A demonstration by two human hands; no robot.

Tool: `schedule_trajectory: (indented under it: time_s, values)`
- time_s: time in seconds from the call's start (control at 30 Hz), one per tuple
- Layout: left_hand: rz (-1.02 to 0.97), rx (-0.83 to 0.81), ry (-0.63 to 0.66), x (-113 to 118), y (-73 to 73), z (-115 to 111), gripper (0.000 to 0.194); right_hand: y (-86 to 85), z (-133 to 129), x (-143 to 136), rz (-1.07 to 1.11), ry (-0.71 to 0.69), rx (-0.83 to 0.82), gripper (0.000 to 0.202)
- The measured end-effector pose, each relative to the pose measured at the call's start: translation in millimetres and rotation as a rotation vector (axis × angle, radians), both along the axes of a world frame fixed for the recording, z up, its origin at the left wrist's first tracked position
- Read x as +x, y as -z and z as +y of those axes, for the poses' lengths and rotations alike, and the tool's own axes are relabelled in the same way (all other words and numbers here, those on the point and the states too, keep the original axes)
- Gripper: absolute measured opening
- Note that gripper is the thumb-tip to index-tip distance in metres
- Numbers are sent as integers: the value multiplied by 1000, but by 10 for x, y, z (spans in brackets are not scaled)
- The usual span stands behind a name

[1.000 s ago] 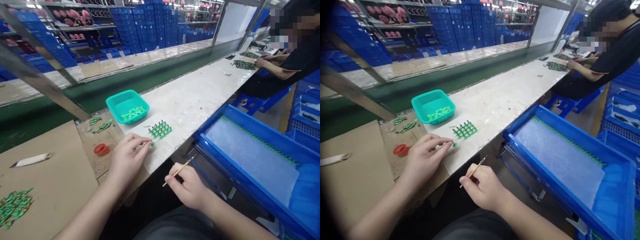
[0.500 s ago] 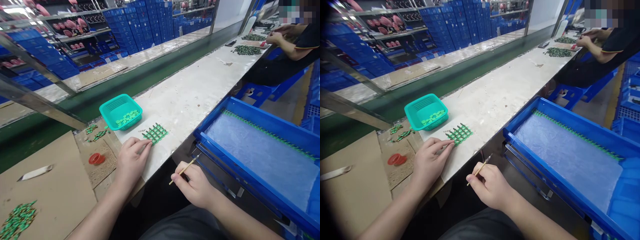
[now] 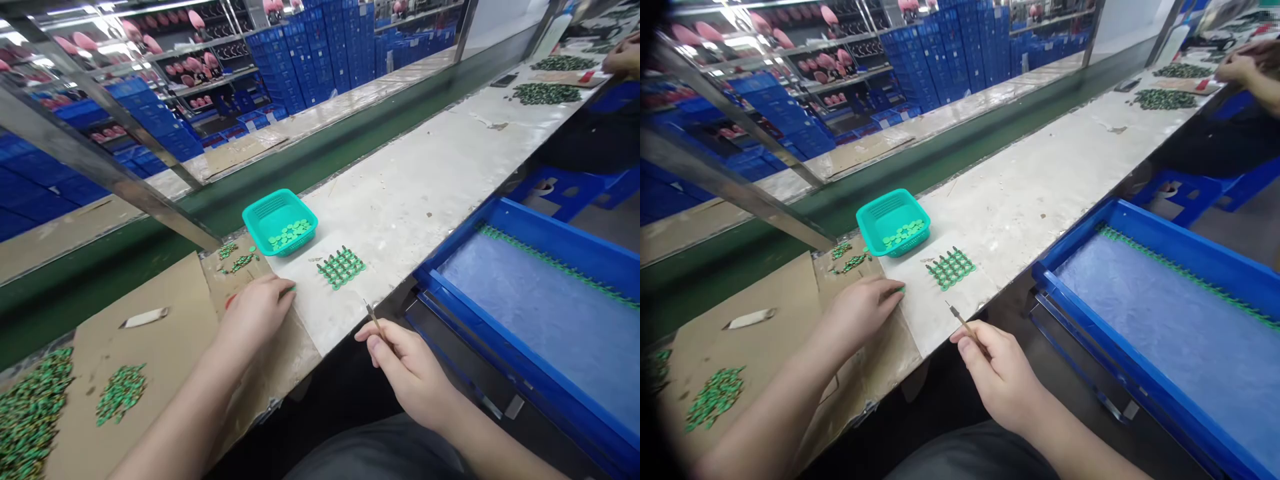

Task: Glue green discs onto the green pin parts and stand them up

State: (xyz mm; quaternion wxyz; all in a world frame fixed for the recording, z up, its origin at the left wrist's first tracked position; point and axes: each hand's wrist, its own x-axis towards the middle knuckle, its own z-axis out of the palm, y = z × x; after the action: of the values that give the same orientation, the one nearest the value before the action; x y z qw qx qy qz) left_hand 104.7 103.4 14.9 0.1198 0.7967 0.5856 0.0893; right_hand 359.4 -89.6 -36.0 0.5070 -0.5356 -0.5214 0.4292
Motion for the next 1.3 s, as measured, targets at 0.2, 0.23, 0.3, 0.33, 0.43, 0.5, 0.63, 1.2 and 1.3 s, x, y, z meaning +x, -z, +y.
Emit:
schedule_trajectory:
  time_s: [0.2,0.23,0.3,0.33,0.43,0.5,0.63,1.2,1.3]
  values:
    - [-45,-87,21,-4,-77,-96,14,-62,-59,-67,-74,-18,-4,41]
    - [-75,-113,19,-79,-111,-179,16,-44,-79,-82,-88,-35,-4,42]
    - [-142,-151,-5,-271,-144,-417,25,2,-107,-118,-86,-80,-13,49]
    - [-174,-153,-28,-375,-133,-561,31,23,-112,-138,-77,-106,-18,55]
    - [-221,-61,-128,-649,17,-992,38,26,-77,-205,-47,-244,32,57]
    - [-227,51,-183,-773,172,-1198,37,-49,-8,-257,1,-341,108,48]
    - [-256,219,-218,-926,400,-1364,34,-317,207,-403,245,-534,96,48]
    - [-199,538,201,-1263,711,-1561,32,-551,1529,-1358,-207,-182,411,21]
    - [-222,549,136,-1263,853,-1574,36,-469,1731,-1534,-250,-191,504,16]
